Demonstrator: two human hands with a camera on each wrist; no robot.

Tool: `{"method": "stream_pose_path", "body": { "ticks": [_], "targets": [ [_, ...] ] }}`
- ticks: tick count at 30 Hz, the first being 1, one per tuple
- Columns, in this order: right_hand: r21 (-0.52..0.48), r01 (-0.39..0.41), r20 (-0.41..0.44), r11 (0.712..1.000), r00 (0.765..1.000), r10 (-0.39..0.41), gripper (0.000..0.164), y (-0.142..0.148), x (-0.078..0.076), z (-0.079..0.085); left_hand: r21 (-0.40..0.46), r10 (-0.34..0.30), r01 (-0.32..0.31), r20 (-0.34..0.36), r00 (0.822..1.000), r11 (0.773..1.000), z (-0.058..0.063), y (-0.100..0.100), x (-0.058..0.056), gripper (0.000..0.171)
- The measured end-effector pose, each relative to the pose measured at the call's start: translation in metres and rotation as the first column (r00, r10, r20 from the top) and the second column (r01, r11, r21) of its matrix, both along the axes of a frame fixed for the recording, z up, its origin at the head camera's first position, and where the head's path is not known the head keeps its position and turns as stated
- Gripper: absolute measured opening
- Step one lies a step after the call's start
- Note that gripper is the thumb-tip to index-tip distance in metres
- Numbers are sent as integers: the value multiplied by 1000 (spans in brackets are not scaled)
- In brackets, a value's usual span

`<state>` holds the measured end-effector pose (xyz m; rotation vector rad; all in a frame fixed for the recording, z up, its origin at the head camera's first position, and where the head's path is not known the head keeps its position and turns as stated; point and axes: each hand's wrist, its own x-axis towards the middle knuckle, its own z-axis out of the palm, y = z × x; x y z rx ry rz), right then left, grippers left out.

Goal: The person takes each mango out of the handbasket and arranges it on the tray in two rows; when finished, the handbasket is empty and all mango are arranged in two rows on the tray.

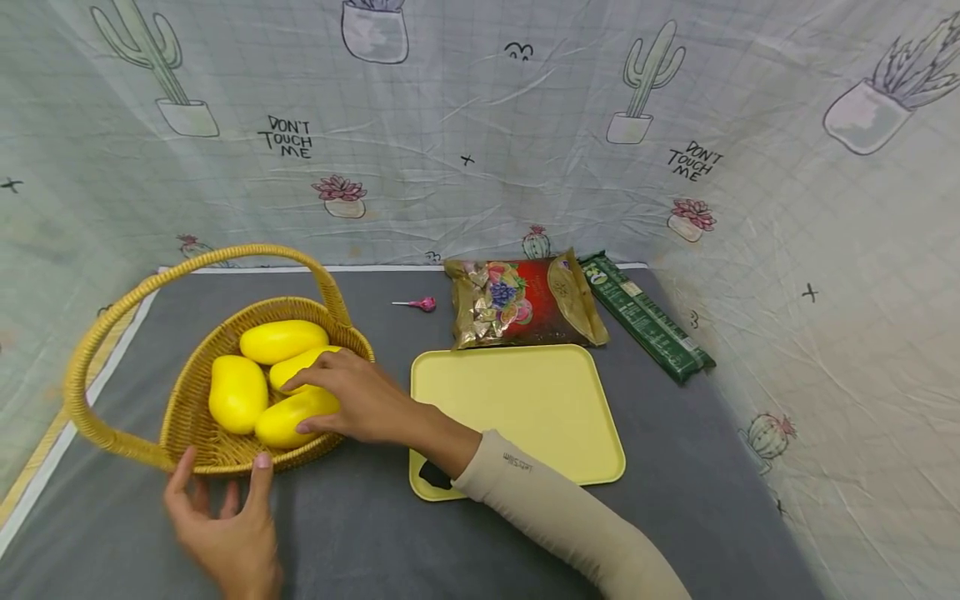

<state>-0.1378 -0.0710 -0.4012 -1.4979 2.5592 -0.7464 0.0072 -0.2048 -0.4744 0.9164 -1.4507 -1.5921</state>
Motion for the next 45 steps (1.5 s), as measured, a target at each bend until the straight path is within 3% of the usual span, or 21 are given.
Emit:
{"method": "stream_pose_path", "body": {
  "ticks": [12, 21, 35, 45],
  "targets": [
    [178, 45, -1, 983, 999, -46, 46, -17, -5, -4, 1, -17, 17, -15, 1000, 1000, 1, 3, -1, 81],
    [186, 50, -30, 981, 999, -45, 45, -21, -6, -7, -15, -15, 15, 1, 1000, 1000, 0, 4, -1, 80],
    [60, 81, 6, 995, 997, -81, 49, -8, -6, 6, -7, -8, 8, 23, 1000, 1000, 0, 3, -1, 79],
    [-73, 102, 19, 992, 995, -101, 51, 10, -5, 29, -6, -16, 16, 36, 999, 1000, -2, 2, 0, 79]
  ]
}}
